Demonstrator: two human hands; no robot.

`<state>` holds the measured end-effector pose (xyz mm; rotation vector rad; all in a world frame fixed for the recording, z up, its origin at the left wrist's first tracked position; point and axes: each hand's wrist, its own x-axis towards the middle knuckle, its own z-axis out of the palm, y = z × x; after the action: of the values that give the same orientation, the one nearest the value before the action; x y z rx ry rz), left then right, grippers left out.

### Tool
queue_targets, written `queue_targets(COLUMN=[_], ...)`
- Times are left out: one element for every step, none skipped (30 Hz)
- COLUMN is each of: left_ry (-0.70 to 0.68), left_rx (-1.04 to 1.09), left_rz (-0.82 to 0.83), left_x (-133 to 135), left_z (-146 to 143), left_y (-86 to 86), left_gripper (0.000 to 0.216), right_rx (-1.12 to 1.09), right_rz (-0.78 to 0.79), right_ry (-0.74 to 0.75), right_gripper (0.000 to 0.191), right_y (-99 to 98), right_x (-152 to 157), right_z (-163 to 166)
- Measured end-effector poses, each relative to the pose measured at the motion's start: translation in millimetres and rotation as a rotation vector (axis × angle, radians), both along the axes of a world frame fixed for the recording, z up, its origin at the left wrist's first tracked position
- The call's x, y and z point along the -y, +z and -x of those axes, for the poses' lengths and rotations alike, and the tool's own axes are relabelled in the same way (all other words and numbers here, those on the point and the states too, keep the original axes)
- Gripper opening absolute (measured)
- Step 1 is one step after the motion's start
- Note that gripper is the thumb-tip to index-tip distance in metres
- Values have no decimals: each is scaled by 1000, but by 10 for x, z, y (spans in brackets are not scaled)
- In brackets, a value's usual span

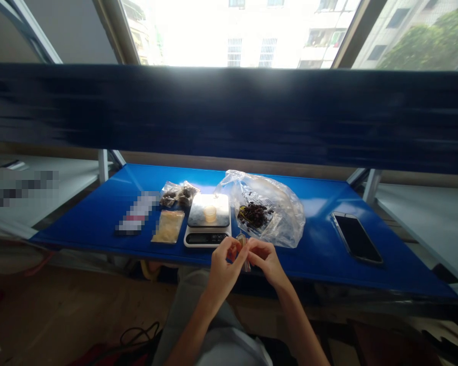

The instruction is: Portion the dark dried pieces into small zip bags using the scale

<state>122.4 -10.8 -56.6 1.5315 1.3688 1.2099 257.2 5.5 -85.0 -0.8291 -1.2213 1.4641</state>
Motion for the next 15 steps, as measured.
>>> queue_targets(left_ry=[-9, -16, -21, -23, -22, -19, -14, -10, -7, -9, -17, -31, -49, -68, -86], left_rx=[-4, -6, -8, -13, -20, -31, -45, -58, -68, -74, -76, -76, -76, -76, -76], left_rz=[-1, -1, -4, -10, -21, -37, -54, -73, -88, -97, -99, -93, -83, -71, -59], left_x=[4, 9, 12, 15, 18, 19, 20, 20, 19, 19, 18, 17, 17, 18, 19], left_z=[1, 4, 11, 21, 32, 45, 58, 71, 84, 97, 109, 121, 133, 145, 156], left_y=[0, 0, 1, 2, 3, 6, 10, 17, 26, 38, 52, 67, 83, 99, 112], left_gripper=[32, 32, 31, 31, 30, 29, 28, 27, 27, 27, 27, 27, 27, 27, 28], right_rx=[5, 12, 21, 32, 43, 55, 67, 78, 88, 98, 106, 113, 117, 120, 119], right_rz=[-6, -10, -14, -16, -19, -23, -26, -29, -32, -34, -37, -38, -39, -39, -38], right_ry=[14, 25, 33, 38, 40, 37, 33, 27, 23, 18, 15, 15, 17, 22, 29], right_gripper=[28, 28, 29, 29, 28, 28, 27, 26, 26, 25, 24, 23, 23, 23, 22], right_y=[-7, -15, -22, -29, -35, -40, -45, -50, -56, -61, -67, -72, -76, -77, -76], right_x=[-3, -4, -5, -4, -2, 0, 1, 3, 4, 3, 3, 1, 0, -2, -3], right_z=[-7, -12, -13, -13, -11, -8, -6, -4, -4, -4, -5, -7, -8, -8, -7])
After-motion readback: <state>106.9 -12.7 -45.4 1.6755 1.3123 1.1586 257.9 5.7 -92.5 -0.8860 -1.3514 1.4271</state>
